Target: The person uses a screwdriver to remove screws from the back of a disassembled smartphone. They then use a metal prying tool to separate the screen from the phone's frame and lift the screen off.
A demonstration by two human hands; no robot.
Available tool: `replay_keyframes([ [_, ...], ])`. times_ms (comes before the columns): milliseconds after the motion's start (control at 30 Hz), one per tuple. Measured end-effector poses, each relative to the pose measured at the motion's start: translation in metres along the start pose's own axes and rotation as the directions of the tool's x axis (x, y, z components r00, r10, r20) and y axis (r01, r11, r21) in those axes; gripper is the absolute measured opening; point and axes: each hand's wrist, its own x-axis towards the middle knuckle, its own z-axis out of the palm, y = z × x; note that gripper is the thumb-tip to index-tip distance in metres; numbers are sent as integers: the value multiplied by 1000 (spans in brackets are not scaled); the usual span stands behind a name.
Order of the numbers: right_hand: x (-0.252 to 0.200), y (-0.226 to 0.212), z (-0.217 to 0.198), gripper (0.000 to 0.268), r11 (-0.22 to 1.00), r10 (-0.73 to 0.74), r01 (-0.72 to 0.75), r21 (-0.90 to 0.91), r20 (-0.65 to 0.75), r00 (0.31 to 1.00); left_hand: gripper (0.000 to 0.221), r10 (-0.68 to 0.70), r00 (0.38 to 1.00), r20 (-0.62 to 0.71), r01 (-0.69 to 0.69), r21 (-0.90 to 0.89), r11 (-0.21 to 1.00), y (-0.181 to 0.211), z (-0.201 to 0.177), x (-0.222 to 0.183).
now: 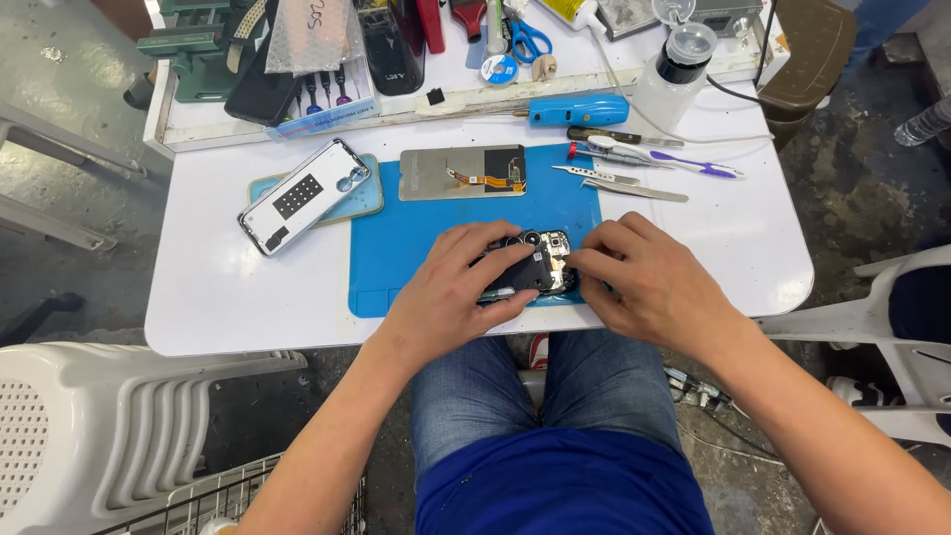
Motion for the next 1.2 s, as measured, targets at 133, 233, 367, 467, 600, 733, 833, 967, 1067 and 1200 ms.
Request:
replay_keyframes([
  [133,3,1,-7,13,1000,-16,16,-9,20,1000,36,37,999,20,-37,13,999,2,-2,4],
  [233,2,6,-6,17,957,180,-167,236,-37,983,33,82,994,71,-87,61,994,5,-2,12],
  [367,-3,10,-6,16,886,329,-295,357,-37,943,28,121,982,145,-137,110,984,7,-1,20],
  [467,-1,8,-9,14,895,323,-292,336,-37,946,28,127,977,174,-151,132,980,6,-2,23],
  [600,1,6,-8,13,919,290,-269,287,-33,956,29,136,971,199,-167,154,974,5,-4,24],
  [733,1,5,-9,13,920,298,-280,274,-28,954,30,139,967,215,-173,145,974,6,-4,23],
  [833,0,6,-10,13,917,301,-288,276,-3,954,31,144,963,227,-181,153,972,6,-2,24],
  [967,1,6,-9,13,921,290,-279,273,-1,957,29,154,958,243,-202,185,962,8,-3,27],
  [1067,4,2,-13,14,926,274,-265,268,5,962,29,160,952,260,-216,207,954,9,-2,27],
  [1200,7,1,-15,23,945,207,-215,247,58,977,29,149,951,270,-210,212,955,10,-3,28],
])
